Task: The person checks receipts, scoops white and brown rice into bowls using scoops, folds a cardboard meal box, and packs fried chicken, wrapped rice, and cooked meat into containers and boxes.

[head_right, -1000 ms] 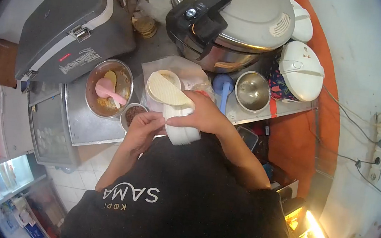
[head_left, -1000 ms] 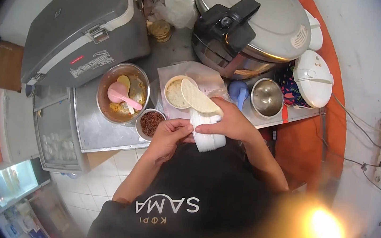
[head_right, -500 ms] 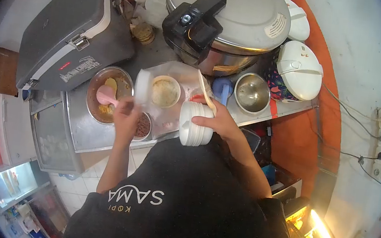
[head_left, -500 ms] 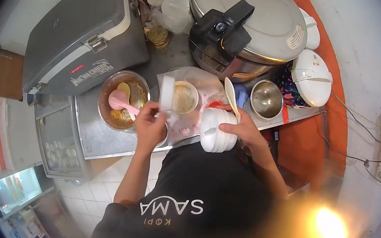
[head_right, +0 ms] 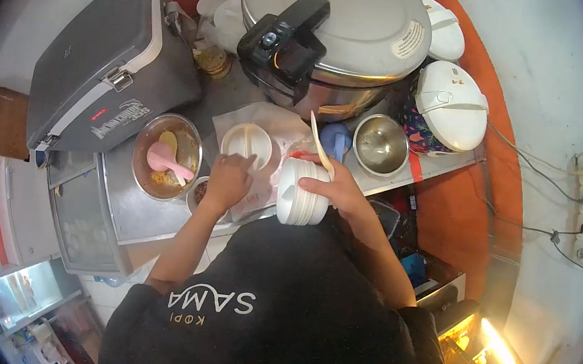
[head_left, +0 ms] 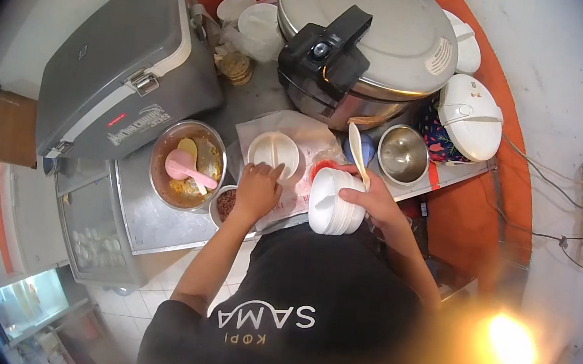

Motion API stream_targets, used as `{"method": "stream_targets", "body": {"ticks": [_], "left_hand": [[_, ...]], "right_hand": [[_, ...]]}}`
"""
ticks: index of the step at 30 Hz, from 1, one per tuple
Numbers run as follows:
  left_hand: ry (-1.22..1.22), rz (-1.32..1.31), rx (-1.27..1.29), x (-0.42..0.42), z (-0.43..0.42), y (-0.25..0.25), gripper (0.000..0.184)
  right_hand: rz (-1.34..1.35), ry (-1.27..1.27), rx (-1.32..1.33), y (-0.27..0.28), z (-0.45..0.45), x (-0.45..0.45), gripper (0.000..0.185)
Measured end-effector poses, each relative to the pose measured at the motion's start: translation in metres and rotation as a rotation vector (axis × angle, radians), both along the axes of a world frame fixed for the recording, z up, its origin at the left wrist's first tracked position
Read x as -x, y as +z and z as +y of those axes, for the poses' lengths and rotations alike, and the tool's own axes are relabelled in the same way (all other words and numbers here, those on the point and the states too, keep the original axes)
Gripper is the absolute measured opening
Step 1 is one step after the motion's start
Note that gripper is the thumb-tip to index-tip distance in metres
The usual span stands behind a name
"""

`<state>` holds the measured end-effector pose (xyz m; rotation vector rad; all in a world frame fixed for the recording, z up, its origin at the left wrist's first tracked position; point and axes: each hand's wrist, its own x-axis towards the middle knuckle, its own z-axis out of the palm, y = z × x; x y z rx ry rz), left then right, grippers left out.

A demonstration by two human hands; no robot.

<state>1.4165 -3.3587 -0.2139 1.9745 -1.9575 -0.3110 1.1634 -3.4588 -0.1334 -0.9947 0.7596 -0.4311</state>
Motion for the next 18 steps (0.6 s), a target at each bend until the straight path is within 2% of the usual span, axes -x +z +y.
{"method": "stream_targets", "body": {"ticks": [2,5,7,8,9,12,15,18], "left_hand": [[0.088,-0.015,0.163,0.013,0.001,0.038,0.019],[-0.124,0.587,0.087,0.03,0.006,0.087,0.016],[-0.096,0.873,-0.197,0.044,0.012,0.101,0.015],[-0.081,1.011,-0.338,0.047,0.014,0.104,0.015],[-0.059,1.037,-0.33,0.047,0.014,0.098,0.017],[0.071,1.198,-0.565,0.044,0.016,0.092,0.016],[0.059,1.438,-0.538,0.044,0.02,0.069,0.015],[0.054,1.511,-0.53,0.043,0.021,0.057,0.013]], "right_hand": [[0.008,0.006,-0.008,-0.002,-0.001,-0.001,0.053],[0.061,0.012,-0.026,-0.008,-0.003,-0.006,0.053],[0.086,0.051,-0.01,-0.009,-0.006,-0.01,0.054],[0.096,0.072,0.001,-0.009,-0.008,-0.012,0.055],[0.091,0.081,0.019,-0.01,-0.009,-0.013,0.055],[0.093,0.104,0.054,-0.015,-0.01,-0.015,0.055],[0.114,0.127,0.045,-0.014,-0.01,-0.017,0.054],[0.102,0.109,0.025,-0.014,-0.009,-0.019,0.05]]}}
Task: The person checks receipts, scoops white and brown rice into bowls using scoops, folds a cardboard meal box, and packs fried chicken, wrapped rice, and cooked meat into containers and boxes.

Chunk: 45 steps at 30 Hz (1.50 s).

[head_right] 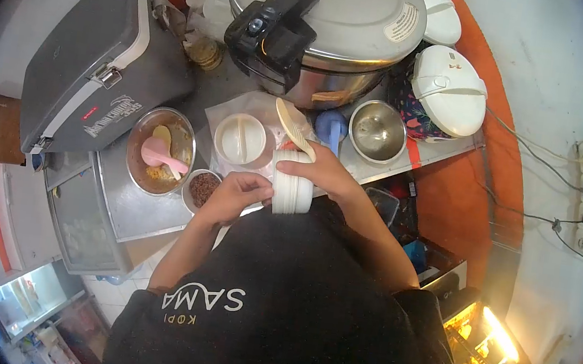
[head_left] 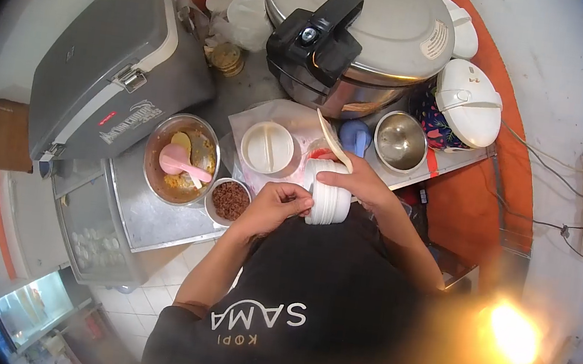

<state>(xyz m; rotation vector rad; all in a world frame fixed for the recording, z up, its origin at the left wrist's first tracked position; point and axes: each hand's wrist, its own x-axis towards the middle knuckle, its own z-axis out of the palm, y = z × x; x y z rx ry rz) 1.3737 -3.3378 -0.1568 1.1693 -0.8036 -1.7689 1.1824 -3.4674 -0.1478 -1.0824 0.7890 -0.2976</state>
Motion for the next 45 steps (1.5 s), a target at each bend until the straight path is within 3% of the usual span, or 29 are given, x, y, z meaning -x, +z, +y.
{"method": "stream_targets", "body": {"ticks": [2,12,24,33,36,42,45], "left_hand": [[0.061,-0.074,0.018,0.003,0.003,0.001,0.012],[0.36,-0.183,0.08,0.013,0.027,0.005,0.009],[0.427,-0.196,-0.01,0.013,0.035,-0.004,0.016],[0.422,-0.199,-0.082,0.014,0.034,-0.003,0.016],[0.318,-0.147,-0.032,0.012,0.026,-0.003,0.015],[0.091,-0.336,0.127,0.015,0.017,0.004,0.022],[0.15,-0.45,0.239,0.018,0.017,0.003,0.021]], "right_hand": [[-0.006,-0.028,0.008,-0.001,0.001,-0.002,0.044],[0.114,0.072,0.032,-0.009,0.001,-0.018,0.05],[0.133,0.14,0.045,-0.018,-0.006,-0.029,0.058],[0.18,0.202,-0.029,-0.034,-0.012,-0.028,0.061],[0.157,0.276,0.022,-0.02,-0.017,-0.028,0.064],[0.048,0.308,0.106,0.021,-0.016,-0.027,0.068],[0.071,0.331,0.078,0.013,-0.016,-0.024,0.069]]}}
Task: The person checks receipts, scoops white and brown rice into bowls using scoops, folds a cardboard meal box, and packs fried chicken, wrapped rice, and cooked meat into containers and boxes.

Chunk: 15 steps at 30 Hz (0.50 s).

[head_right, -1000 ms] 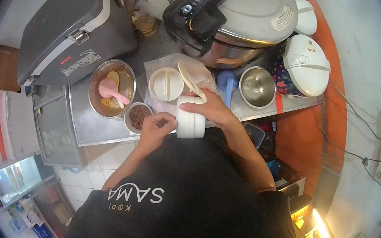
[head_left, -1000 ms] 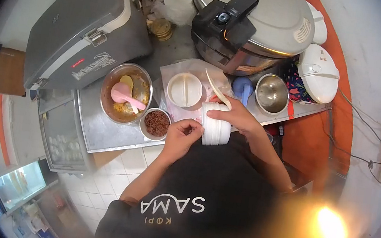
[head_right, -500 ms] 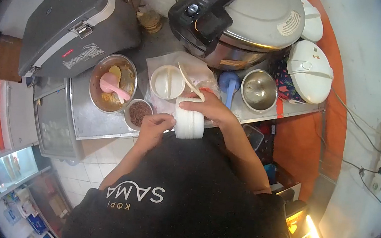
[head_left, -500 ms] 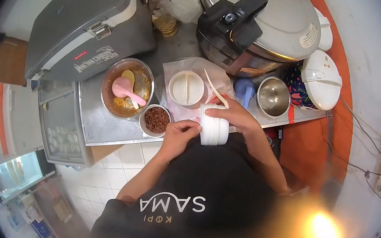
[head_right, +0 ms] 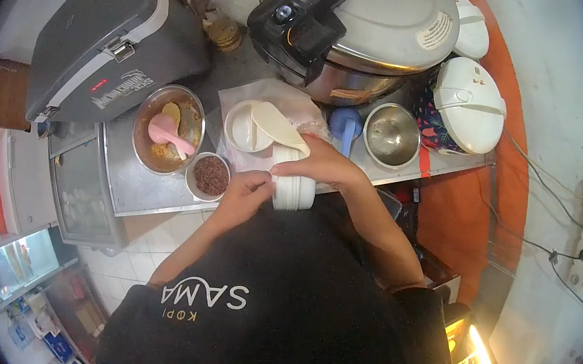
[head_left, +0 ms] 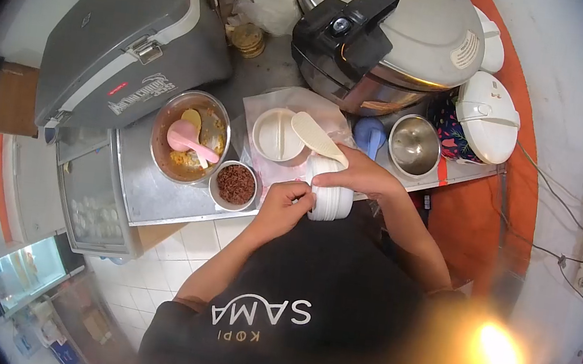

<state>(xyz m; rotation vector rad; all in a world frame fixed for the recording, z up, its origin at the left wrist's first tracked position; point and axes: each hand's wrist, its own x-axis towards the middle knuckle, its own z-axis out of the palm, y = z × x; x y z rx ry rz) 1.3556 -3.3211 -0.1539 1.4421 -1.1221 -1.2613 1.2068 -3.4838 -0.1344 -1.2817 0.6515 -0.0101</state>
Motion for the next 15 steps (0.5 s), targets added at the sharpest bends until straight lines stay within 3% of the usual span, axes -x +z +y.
{"method": "stream_targets", "body": {"ticks": [3,9,13,15], "left_hand": [[0.056,-0.027,0.024,0.0,0.002,0.002,0.021],[0.526,0.298,0.073,-0.036,0.029,0.001,0.016],[0.247,-0.911,0.344,-0.06,0.054,0.001,0.015],[0.157,-1.038,0.191,-0.054,0.073,-0.027,0.024]], "right_hand": [[0.035,0.047,-0.026,-0.007,-0.004,0.0,0.072],[-0.009,-0.118,-0.281,-0.023,-0.006,0.029,0.066],[-0.061,-0.163,-0.279,-0.016,-0.003,0.03,0.064],[-0.035,-0.163,-0.255,-0.018,-0.003,0.029,0.064]]}}
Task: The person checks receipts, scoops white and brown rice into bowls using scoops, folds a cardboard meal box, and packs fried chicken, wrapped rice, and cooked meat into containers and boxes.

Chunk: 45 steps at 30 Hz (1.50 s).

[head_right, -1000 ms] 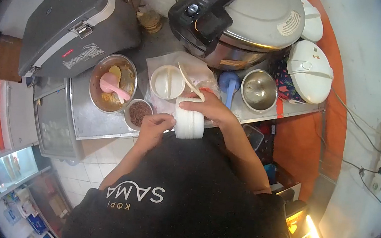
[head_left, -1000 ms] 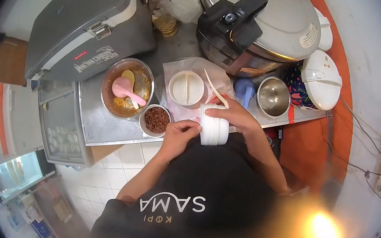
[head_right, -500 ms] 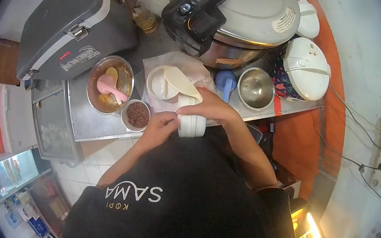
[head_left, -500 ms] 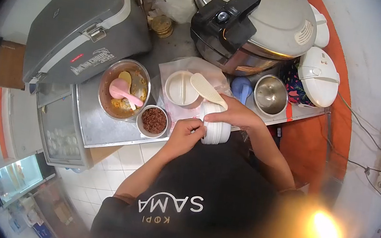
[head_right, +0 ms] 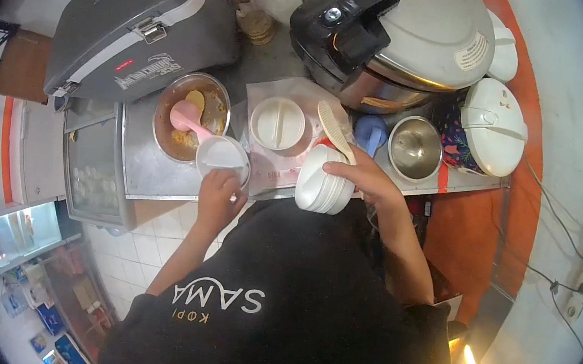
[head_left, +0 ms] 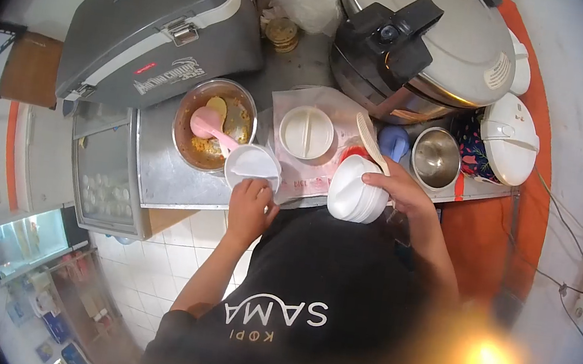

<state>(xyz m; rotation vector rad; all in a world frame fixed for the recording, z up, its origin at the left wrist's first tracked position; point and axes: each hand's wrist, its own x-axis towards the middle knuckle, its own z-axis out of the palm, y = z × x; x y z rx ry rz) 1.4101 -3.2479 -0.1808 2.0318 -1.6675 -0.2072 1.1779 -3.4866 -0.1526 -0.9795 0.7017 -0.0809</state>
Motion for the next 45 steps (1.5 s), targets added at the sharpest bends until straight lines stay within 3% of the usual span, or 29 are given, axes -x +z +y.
{"method": "stream_targets", "body": {"ticks": [3,11,15,18,22,24,25,28,30,32,37,39,42,43,45], "left_hand": [[0.076,-0.111,-0.254,0.007,0.024,-0.043,0.027],[0.021,0.068,-0.136,-0.011,0.038,-0.085,0.031],[0.073,0.239,-0.164,-0.014,0.036,-0.076,0.035],[0.093,0.061,-0.076,0.004,0.009,-0.014,0.038],[-0.28,0.553,0.117,0.03,-0.061,0.04,0.047],[-0.312,0.575,0.104,0.028,-0.077,0.027,0.047],[-0.332,0.584,0.101,0.025,-0.085,0.025,0.048],[-0.267,0.681,0.232,-0.002,-0.088,0.035,0.037],[-0.025,0.592,0.306,-0.026,-0.088,0.047,0.036],[0.186,0.469,0.429,-0.049,-0.099,0.051,0.034],[0.068,0.196,0.598,-0.101,-0.207,0.057,0.032],[0.049,0.215,0.612,-0.116,-0.262,0.056,0.03],[-0.011,-0.079,0.613,-0.144,-0.327,0.057,0.025],[-0.01,-0.131,0.524,-0.156,-0.34,0.054,0.018],[-0.022,-0.269,0.363,-0.178,-0.366,0.026,0.022]], "right_hand": [[0.028,0.008,0.0,-0.005,0.001,-0.002,0.064],[-0.072,-0.044,-0.044,0.001,0.003,0.002,0.067],[-0.16,-0.057,-0.059,-0.009,0.002,0.009,0.069],[-0.233,-0.161,-0.207,-0.014,0.009,0.014,0.065],[-0.3,-0.338,-0.425,-0.054,0.021,0.013,0.06],[-0.261,-0.485,-0.481,-0.061,0.031,-0.004,0.059],[-0.188,-0.604,-0.46,-0.047,0.037,-0.017,0.058],[-0.322,-0.526,-0.164,-0.019,0.033,-0.006,0.053],[-0.274,-0.534,-0.007,0.0,0.032,0.002,0.046],[-0.24,-0.545,-0.08,-0.006,0.034,0.022,0.042],[-0.195,-0.598,-0.18,-0.028,0.051,0.055,0.034],[-0.185,-0.615,-0.183,-0.041,0.057,0.063,0.034],[-0.16,-0.643,-0.153,-0.037,0.062,0.067,0.031],[-0.138,-0.662,-0.143,-0.035,0.065,0.069,0.031],[-0.125,-0.702,-0.135,-0.035,0.069,0.077,0.03]]}}
